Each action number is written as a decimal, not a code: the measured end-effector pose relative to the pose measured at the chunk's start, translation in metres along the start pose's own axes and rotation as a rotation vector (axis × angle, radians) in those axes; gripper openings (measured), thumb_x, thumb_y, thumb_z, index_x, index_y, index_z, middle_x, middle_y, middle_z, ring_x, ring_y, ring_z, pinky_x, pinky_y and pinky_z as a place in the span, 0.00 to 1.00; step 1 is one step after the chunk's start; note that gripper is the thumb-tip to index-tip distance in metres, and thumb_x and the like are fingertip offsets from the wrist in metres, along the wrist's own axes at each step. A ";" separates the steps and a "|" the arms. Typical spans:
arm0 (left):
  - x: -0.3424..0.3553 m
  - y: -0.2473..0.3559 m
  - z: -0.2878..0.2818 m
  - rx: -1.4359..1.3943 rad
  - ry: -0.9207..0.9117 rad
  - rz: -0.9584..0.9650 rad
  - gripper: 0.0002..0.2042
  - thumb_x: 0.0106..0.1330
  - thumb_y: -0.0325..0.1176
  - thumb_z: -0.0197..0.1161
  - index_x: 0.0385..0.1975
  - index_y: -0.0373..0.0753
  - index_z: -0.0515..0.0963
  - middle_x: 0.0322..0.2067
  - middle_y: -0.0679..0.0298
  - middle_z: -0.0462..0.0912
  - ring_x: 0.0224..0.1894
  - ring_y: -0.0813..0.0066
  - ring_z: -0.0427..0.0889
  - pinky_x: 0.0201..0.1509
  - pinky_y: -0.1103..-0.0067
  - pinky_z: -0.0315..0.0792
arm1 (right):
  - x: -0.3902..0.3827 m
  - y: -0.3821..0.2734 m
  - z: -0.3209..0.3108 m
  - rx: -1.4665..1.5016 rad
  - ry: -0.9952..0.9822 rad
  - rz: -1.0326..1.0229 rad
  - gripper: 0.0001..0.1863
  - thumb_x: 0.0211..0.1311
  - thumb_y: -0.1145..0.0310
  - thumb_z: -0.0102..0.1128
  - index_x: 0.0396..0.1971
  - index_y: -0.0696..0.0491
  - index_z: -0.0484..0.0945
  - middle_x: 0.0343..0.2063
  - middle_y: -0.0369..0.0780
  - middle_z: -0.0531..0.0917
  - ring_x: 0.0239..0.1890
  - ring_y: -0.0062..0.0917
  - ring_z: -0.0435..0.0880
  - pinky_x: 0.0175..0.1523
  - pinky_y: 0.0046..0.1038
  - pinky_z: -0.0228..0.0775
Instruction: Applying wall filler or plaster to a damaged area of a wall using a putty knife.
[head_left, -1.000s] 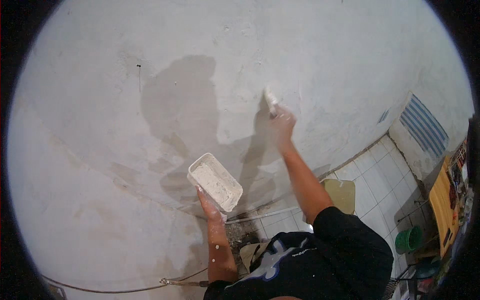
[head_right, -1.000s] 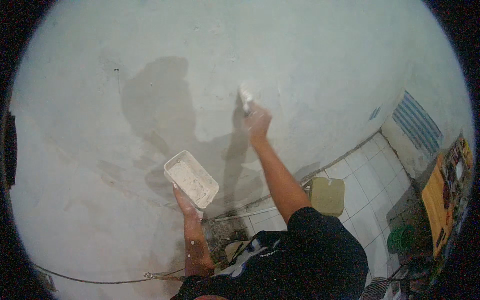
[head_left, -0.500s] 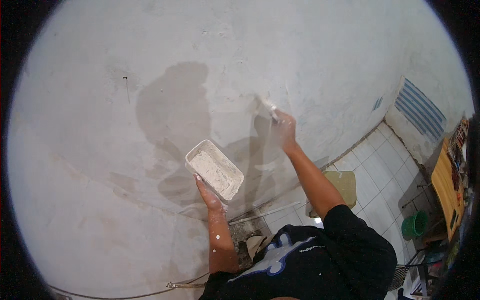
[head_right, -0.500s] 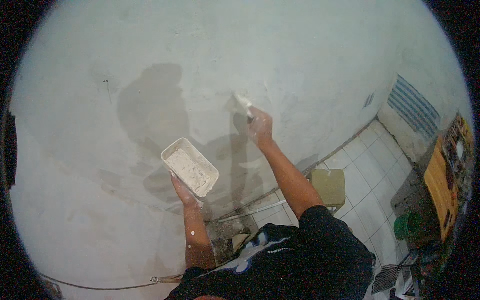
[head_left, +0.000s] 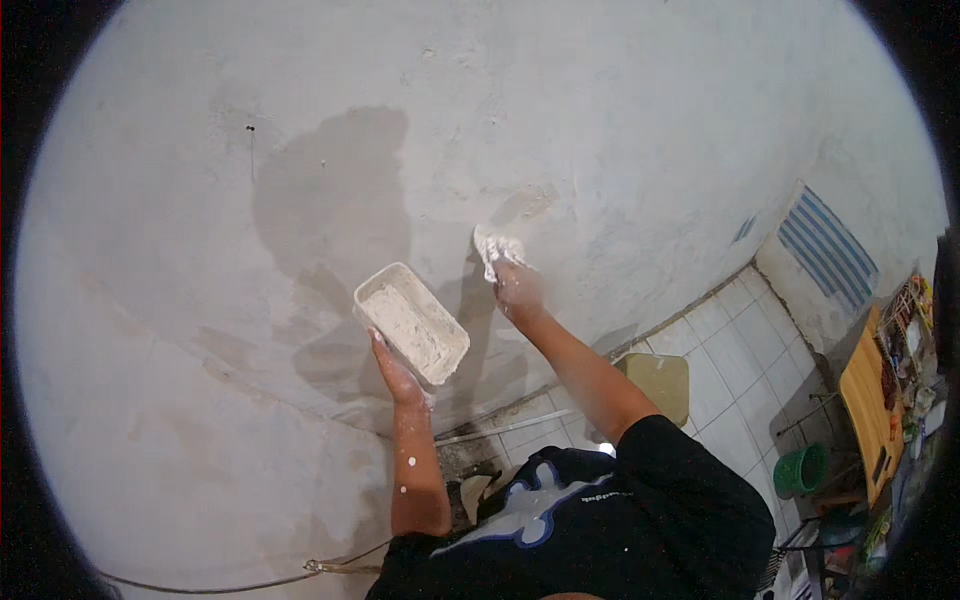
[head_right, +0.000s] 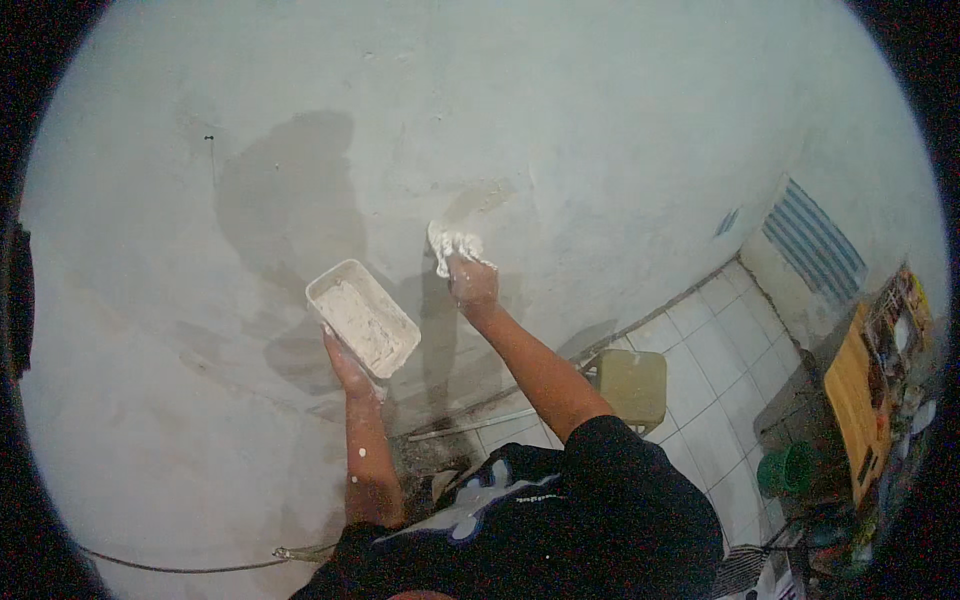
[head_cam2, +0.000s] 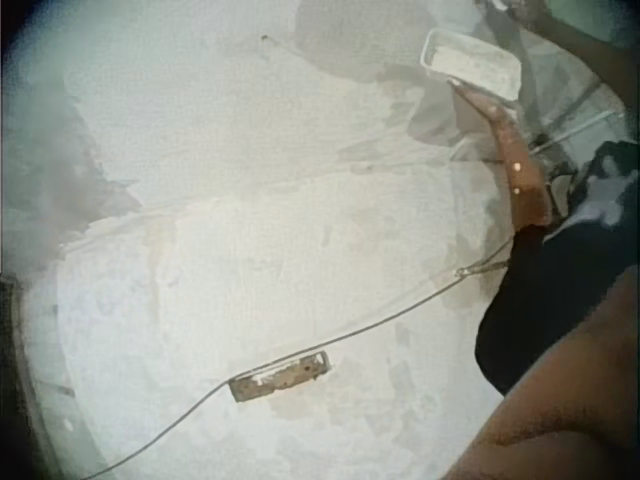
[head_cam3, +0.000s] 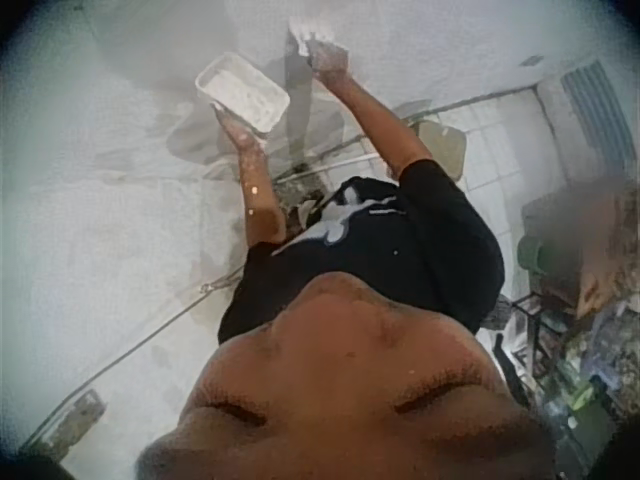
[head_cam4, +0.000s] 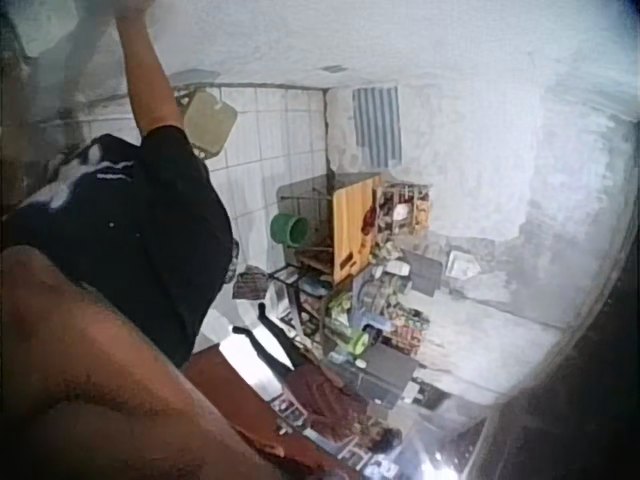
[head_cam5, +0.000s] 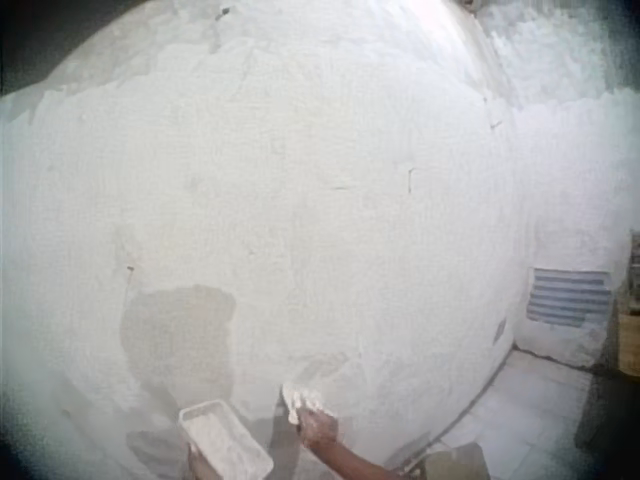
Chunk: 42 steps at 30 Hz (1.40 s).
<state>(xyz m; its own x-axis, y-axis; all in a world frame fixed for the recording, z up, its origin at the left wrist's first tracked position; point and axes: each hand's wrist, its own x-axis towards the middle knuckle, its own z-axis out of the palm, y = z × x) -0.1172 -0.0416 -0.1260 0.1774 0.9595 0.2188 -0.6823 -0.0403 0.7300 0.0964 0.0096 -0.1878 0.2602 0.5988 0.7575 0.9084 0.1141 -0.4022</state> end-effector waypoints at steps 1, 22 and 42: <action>-0.001 0.005 -0.004 0.005 -0.002 0.001 0.31 0.63 0.55 0.37 0.59 0.38 0.51 0.57 0.58 0.57 0.58 0.62 0.59 0.60 0.71 0.55 | -0.006 -0.012 -0.002 -0.006 -0.109 -0.032 0.12 0.39 0.77 0.52 0.30 0.53 0.72 0.22 0.46 0.77 0.26 0.40 0.77 0.31 0.38 0.68; 0.000 -0.001 -0.015 0.004 0.076 0.016 0.32 0.61 0.57 0.37 0.59 0.41 0.50 0.58 0.58 0.55 0.59 0.61 0.57 0.60 0.69 0.54 | 0.016 0.004 0.010 0.096 0.142 0.187 0.15 0.35 0.76 0.54 0.29 0.52 0.76 0.26 0.45 0.78 0.28 0.41 0.77 0.33 0.36 0.69; -0.005 -0.003 -0.011 0.026 0.180 0.012 0.31 0.61 0.57 0.36 0.59 0.41 0.51 0.58 0.58 0.55 0.59 0.59 0.57 0.60 0.66 0.55 | 0.067 -0.015 -0.029 0.023 0.073 -0.313 0.22 0.43 0.72 0.54 0.44 0.54 0.71 0.48 0.44 0.72 0.50 0.33 0.71 0.52 0.34 0.62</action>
<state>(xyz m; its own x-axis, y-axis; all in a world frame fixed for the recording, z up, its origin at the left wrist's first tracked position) -0.1238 -0.0435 -0.1359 0.0379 0.9933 0.1093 -0.6646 -0.0566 0.7451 0.1096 0.0249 -0.1158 -0.0074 0.4737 0.8806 0.9406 0.3021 -0.1546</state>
